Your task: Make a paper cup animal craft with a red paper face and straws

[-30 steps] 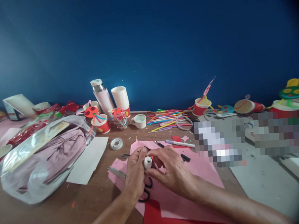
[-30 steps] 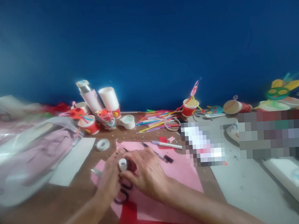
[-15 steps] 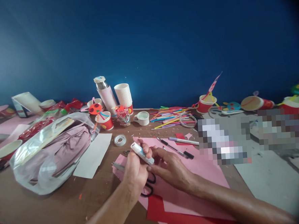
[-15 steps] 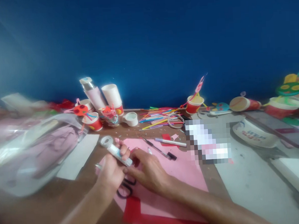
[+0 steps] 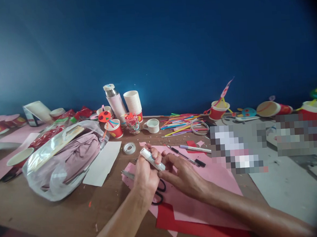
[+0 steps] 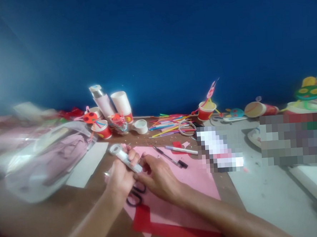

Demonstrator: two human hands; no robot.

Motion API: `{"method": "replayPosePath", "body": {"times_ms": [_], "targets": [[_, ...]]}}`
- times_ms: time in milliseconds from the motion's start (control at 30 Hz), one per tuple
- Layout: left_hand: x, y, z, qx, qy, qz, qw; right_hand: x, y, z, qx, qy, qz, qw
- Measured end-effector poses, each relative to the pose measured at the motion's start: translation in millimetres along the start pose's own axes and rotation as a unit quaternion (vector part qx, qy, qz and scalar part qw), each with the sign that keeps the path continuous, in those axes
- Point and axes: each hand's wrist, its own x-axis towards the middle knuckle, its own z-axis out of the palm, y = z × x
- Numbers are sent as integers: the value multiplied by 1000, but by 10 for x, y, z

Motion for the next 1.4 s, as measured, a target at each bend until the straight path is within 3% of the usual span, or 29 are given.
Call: {"method": "replayPosePath", "body": {"times_ms": [167, 367, 533, 700, 933, 1033, 1300, 1400], "targets": [[-31, 23, 59, -5, 8, 16, 1000, 2, -32, -49, 34, 2, -59, 998], [3, 44, 36, -12, -16, -14, 1000, 38, 8, -81, 159, -19, -30, 987], [97, 136, -56, 14, -131, -73, 989, 26, -20, -84, 239, -69, -2, 969], [124, 134, -59, 30, -239, -51, 969, 34, 7, -4, 407, -82, 24, 909], [218, 108, 88, 25, -229, -32, 973, 112, -19, -69, 530, -80, 117, 836], [290, 81, 168, 27, -223, -31, 974, 147, -14, -93, 564, -44, 145, 812], [448, -38, 241, -1, -173, 8, 985, 171, -48, -54, 514, 100, 95, 846], [466, -53, 250, -15, -159, 6, 987, 161, -28, -46, 479, 102, 70, 869]]}}
